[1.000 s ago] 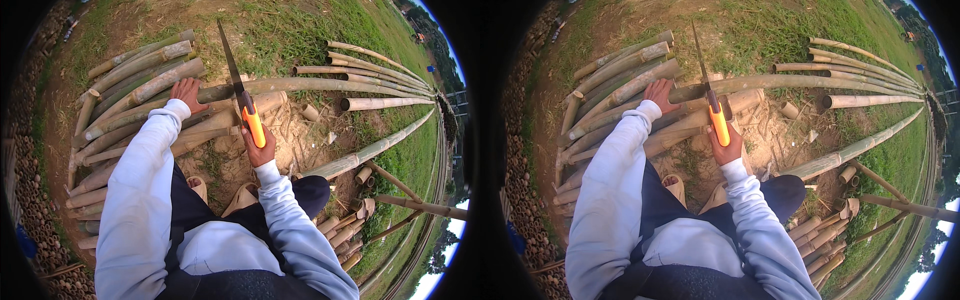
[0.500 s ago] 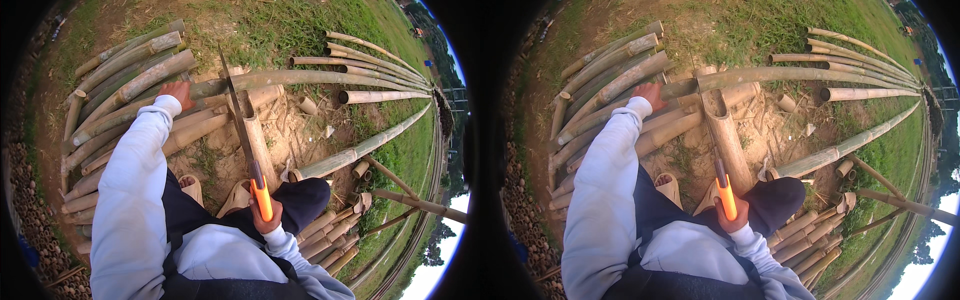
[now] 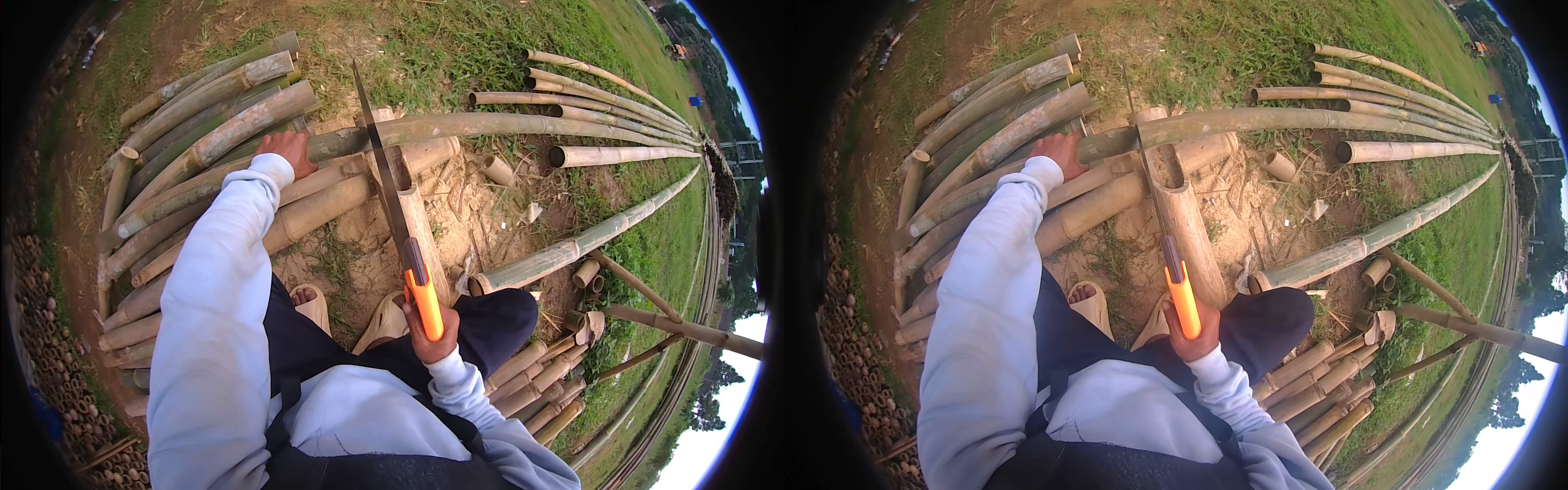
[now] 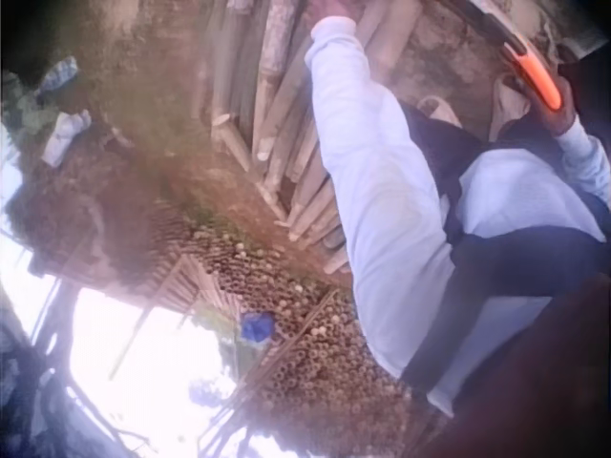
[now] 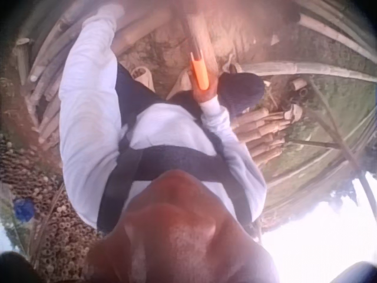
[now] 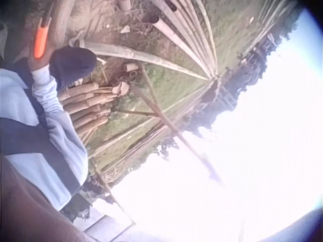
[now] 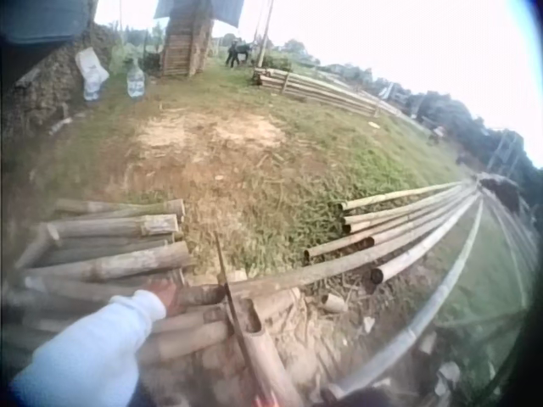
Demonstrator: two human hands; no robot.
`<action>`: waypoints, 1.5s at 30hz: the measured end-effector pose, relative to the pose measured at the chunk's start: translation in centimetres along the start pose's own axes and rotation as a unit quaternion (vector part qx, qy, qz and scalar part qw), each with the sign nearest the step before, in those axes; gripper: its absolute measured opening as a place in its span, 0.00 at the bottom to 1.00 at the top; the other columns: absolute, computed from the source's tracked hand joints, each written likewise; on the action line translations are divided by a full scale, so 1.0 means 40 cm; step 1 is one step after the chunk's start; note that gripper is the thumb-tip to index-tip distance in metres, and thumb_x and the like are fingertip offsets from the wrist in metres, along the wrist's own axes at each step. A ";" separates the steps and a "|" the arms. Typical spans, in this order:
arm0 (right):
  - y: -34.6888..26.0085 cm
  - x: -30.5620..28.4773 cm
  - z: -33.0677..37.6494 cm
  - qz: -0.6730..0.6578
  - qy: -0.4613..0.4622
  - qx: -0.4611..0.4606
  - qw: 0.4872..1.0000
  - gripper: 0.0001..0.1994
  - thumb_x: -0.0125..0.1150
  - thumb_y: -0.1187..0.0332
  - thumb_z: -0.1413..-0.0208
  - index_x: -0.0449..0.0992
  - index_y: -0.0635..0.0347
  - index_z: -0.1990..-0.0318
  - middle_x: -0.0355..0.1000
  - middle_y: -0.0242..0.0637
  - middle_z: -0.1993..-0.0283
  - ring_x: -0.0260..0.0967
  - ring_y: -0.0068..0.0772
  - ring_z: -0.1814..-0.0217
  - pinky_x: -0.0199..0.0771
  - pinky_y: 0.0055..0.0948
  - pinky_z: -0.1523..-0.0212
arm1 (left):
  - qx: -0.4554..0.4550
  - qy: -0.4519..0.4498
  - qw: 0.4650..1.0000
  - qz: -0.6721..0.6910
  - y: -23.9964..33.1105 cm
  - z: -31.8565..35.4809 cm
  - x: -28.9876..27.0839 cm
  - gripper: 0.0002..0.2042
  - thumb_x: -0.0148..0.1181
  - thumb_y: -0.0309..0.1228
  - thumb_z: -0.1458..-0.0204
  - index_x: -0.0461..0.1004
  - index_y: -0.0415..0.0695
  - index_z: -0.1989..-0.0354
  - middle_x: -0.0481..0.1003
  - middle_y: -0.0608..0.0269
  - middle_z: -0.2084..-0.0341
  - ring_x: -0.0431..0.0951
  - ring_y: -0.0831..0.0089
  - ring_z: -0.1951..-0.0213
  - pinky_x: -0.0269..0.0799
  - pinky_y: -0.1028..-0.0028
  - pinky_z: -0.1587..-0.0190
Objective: The person uses a hand saw to cut bamboo poles into shorter sections. They position each pole on a makeshift support, saw through it, and then move the cut pieces aside to continue with the next pole.
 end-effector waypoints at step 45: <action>-0.057 0.081 -0.321 -0.048 -0.001 -0.033 0.998 0.08 0.65 0.71 0.38 0.78 0.69 0.61 0.71 0.33 0.75 0.65 0.19 0.72 0.69 0.26 0.69 | 0.033 0.012 0.999 0.002 0.015 -0.023 -0.019 0.28 0.69 0.45 0.54 0.77 0.43 0.46 0.82 0.45 0.57 0.81 0.48 0.51 0.74 0.56 0.43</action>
Point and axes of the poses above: each hand's wrist, its own z-axis away from the middle knuckle, its own x-axis out of the palm, y = z × x, the point moved 9 cm from there along -z, towards the middle knuckle
